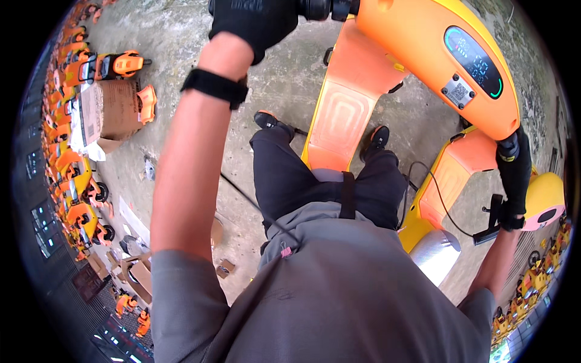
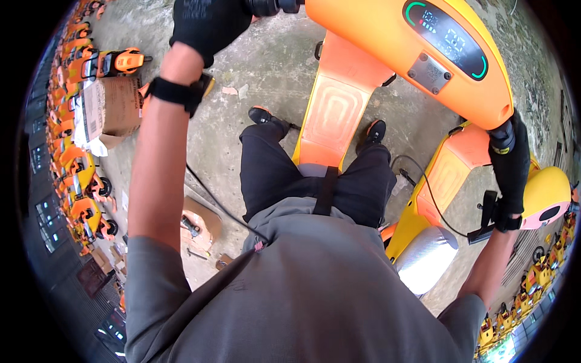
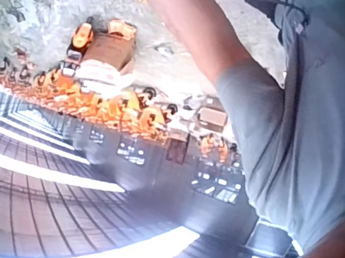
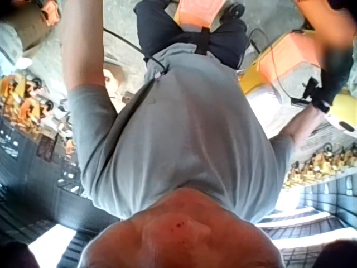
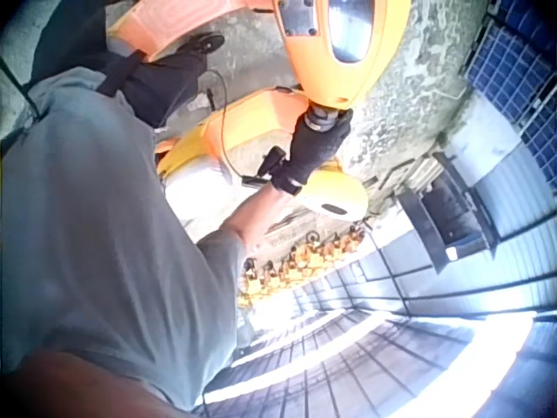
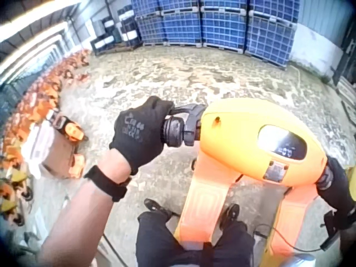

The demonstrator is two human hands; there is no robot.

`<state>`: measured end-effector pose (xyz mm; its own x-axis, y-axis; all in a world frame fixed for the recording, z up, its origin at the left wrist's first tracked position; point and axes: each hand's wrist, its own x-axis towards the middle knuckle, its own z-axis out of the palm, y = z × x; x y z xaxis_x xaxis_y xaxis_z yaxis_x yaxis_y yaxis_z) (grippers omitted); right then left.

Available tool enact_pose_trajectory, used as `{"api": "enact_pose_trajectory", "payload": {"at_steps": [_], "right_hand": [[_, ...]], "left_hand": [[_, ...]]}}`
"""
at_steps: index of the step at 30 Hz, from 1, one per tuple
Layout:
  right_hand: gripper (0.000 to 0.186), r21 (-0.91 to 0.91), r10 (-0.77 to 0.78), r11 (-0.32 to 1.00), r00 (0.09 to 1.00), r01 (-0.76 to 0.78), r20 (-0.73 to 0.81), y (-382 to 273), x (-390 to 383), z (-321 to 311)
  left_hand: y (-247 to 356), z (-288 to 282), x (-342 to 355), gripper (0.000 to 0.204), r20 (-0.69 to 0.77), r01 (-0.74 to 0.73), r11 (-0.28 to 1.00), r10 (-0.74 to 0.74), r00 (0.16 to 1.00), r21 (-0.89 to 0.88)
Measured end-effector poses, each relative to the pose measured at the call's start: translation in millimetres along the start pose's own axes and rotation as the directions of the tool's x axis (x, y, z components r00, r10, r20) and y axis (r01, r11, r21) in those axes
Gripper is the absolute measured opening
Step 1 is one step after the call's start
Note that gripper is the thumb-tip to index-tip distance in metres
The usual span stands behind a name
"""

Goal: The person uses a power tool to unscrew components on an orange scooter, removes a plastic storage bin to access the interior, and then uses a screwdriver by hand to work on a wire connection.

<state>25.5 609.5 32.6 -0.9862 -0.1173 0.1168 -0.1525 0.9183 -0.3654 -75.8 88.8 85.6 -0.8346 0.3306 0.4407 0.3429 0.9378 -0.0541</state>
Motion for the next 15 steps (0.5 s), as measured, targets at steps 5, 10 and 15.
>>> {"api": "enact_pose_trajectory", "payload": {"at_steps": [5,10,15], "right_hand": [[0.053,0.03,-0.002,1.0,0.999,0.003,-0.05,-25.7,-1.4,7.9],[0.052,0.043,-0.024,0.999,0.997,0.027,-0.072,-33.5,4.7,4.0],[0.055,-0.015,-0.094,0.996,0.991,0.093,-0.092,-29.5,-3.3,7.1]], "left_hand": [[-15.2,7.1,6.2,0.043,0.023,-0.013,1.0,0.013,1.0,0.007],[-21.8,11.3,-3.2,0.055,0.008,-0.019,0.999,0.019,1.0,-0.031],[-9.4,-4.1,-2.2,0.058,0.001,0.014,1.0,-0.014,1.0,-0.013]]}}
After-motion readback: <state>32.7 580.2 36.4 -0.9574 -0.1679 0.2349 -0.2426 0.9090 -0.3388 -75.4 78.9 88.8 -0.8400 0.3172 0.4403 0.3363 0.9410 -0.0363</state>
